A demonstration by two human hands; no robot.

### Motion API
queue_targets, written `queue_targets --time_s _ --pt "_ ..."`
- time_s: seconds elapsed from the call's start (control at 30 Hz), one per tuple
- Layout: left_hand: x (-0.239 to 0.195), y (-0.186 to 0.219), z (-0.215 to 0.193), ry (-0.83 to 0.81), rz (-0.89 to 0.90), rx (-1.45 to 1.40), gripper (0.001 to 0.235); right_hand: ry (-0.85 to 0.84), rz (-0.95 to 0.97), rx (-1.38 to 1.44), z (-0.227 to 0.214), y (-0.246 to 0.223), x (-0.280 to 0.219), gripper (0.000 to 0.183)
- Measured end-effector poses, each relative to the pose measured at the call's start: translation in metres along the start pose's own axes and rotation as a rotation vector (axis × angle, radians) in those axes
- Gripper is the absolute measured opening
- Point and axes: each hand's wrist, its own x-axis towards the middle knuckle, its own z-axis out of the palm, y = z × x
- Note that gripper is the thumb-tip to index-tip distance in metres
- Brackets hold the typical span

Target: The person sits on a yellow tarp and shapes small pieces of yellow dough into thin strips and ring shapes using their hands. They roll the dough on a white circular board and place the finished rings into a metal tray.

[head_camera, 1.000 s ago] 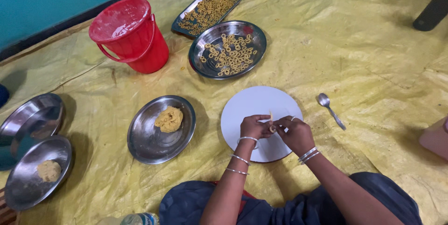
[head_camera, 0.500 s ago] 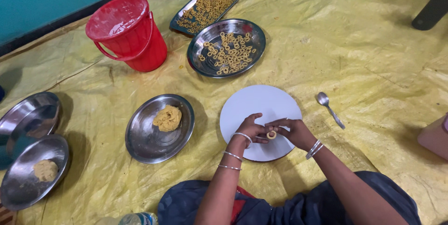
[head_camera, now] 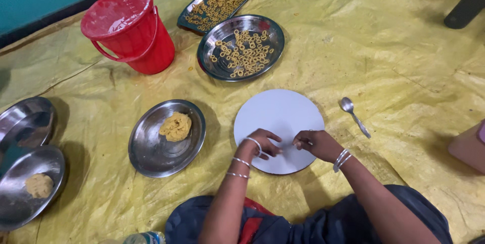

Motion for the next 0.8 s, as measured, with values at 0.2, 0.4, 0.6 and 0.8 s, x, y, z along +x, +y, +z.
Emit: queue_targets --time_s 0.2,0.4,0.6,0.8 --pt "0.026 0.075 -0.108 0.853 0.722 0.094 0.046 0.005 0.026 -0.007 0.004 0.008 0.005 0.018" --pt "0.01 0.106 -0.143 1.176 0.685 0.128 0.014 0.166 0.083 -0.029 0.006 0.003 0.005 0.017" --pt "0.004 0.0 0.023 -0.021 0.235 -0.401 0.02 0.423 0.194 0.209 0.01 -0.006 0.011 0.025" --pt "-0.003 -0.01 0.106 0.156 0.34 -1.006 0.029 0.478 0.241 0.558 0.016 -0.007 0.006 0.027"
